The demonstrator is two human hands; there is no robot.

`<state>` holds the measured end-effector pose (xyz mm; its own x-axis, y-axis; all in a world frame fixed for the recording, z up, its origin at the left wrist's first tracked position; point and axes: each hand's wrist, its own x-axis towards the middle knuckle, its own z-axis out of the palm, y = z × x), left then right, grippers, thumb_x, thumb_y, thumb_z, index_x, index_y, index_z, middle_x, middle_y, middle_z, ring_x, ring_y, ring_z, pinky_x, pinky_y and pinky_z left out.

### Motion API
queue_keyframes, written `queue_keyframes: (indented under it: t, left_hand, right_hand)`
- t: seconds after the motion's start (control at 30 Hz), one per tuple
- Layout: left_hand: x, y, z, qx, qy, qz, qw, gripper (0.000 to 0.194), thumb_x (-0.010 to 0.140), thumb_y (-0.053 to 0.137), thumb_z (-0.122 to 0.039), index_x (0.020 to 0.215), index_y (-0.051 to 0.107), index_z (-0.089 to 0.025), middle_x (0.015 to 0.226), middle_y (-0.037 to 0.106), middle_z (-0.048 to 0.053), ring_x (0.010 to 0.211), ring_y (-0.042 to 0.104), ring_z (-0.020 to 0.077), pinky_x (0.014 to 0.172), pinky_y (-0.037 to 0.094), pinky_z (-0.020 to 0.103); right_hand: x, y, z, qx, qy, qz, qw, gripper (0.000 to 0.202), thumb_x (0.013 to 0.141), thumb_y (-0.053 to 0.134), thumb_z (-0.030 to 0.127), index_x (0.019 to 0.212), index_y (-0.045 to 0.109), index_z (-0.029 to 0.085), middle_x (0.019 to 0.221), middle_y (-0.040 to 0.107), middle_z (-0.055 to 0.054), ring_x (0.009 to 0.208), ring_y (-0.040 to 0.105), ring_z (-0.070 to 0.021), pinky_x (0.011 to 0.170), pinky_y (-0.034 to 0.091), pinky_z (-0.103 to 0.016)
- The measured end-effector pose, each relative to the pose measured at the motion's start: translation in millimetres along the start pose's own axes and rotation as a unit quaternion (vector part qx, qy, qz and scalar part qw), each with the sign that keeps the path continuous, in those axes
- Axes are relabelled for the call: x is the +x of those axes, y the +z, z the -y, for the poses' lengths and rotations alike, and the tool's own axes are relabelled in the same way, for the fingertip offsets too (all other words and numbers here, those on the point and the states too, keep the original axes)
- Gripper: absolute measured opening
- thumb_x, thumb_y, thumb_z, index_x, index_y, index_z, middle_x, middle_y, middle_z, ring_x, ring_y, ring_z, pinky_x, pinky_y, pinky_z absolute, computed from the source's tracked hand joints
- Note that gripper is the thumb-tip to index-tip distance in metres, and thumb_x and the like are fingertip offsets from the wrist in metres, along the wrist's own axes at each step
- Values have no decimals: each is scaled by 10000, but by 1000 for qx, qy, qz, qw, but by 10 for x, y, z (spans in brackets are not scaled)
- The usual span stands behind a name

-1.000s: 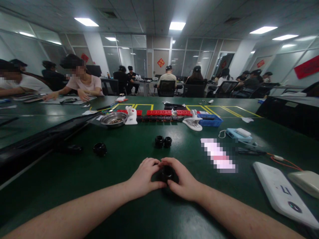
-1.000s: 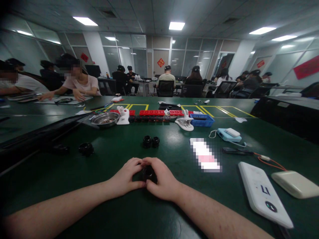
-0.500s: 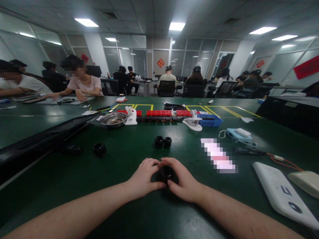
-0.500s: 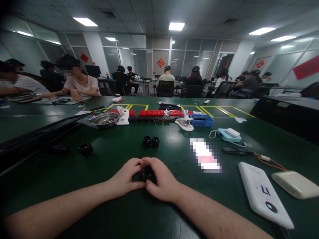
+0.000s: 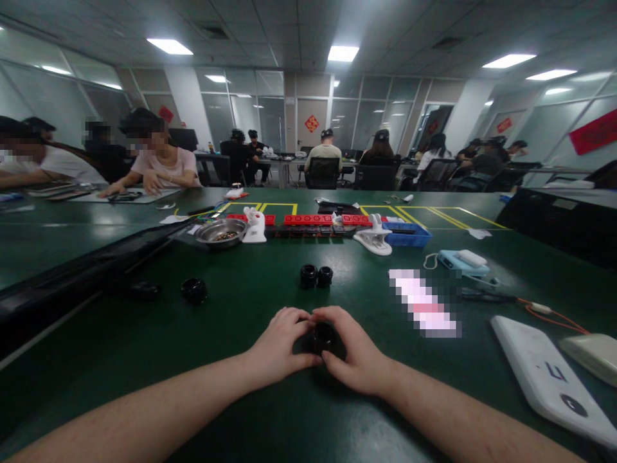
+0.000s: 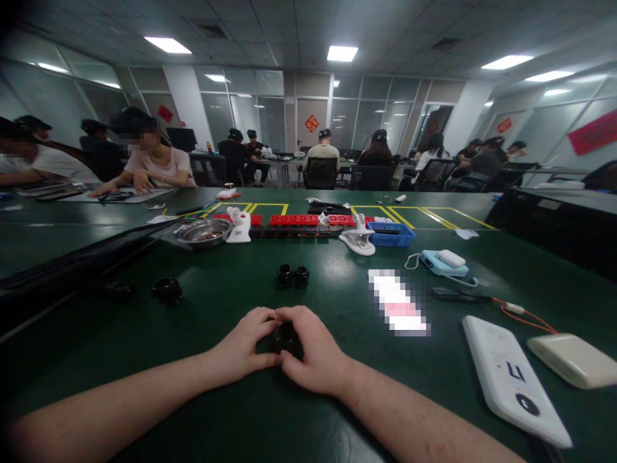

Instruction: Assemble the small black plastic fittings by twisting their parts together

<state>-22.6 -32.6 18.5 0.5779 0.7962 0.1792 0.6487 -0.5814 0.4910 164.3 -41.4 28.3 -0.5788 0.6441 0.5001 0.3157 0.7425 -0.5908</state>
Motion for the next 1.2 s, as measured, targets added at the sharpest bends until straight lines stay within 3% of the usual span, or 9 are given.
queue_keyframes:
  t: [0.2,0.3,0.43,0.53,0.73,0.83,1.0,1.1,1.2]
  left_hand:
    - [-5,-6,-16,0,-5,6,1000,375,702,608,-454,992,582,-218,1063,505,51,993,434,234,876,367,394]
    - [-4,-27,-44,-5,-9,7,1000,354,709,606,-435,995,584,-228,1057,508,47,990,435,234,865,374,391]
    - [-3,-28,-36,-8,-12,6,1000,434,691,627,-431,1068,548,-231,1064,504,49,999,428,233,874,369,392]
    - [-3,-20,-19,-6,-8,3,1000,420,687,624,-452,1029,568,-215,1076,503,53,1005,426,236,889,357,399]
    - [0,-42,-50,-3,-13,11,1000,380,709,593,-464,990,586,-208,1067,507,62,1000,431,241,876,368,403]
    - [-1,-38,-54,-6,-12,10,1000,365,708,599,-452,989,588,-219,1060,507,54,992,433,238,871,370,400]
    - [2,7,1,4,-7,2,1000,439,678,633,-453,1045,561,-225,1066,508,51,995,432,238,887,353,408]
    - [4,10,12,10,2,3,1000,430,685,620,-471,1024,570,-211,1085,505,58,1013,426,241,904,339,411]
    - [0,-18,-17,3,-4,9,1000,392,703,608,-456,1007,578,-208,1085,501,61,1018,424,240,897,352,402]
  right_hand:
    - [18,7,-27,-51,71,-44,995,471,672,618,275,1086,410,188,1004,507,-86,922,493,-235,798,431,-407]
    - [26,18,-42,-57,98,-35,993,408,666,617,257,1029,443,186,906,529,-63,839,509,-218,747,445,-392]
    - [21,3,-18,-7,31,-1,999,448,644,497,120,1081,421,184,1013,516,-78,937,494,-210,829,419,-385]
    - [11,-13,0,6,-5,16,1000,533,642,482,128,1161,374,180,1118,478,-99,1036,450,-232,887,380,-415]
    - [7,2,-38,-60,75,-37,995,498,666,622,295,1102,409,183,1060,490,-103,979,474,-252,837,407,-424]
    - [8,21,-51,-65,106,-43,991,476,639,647,285,1050,432,178,957,519,-82,883,508,-235,783,434,-410]
    - [-13,26,-45,-2,52,-2,999,580,636,511,109,1183,325,167,1076,510,-94,997,493,-215,889,391,-399]
    - [-23,13,-44,7,23,17,1000,638,647,521,131,1236,279,170,1202,434,-114,1095,432,-230,932,356,-414]
    - [-13,6,-38,-8,48,-5,999,591,685,565,213,1215,306,178,1156,455,-112,1058,452,-240,901,380,-425]
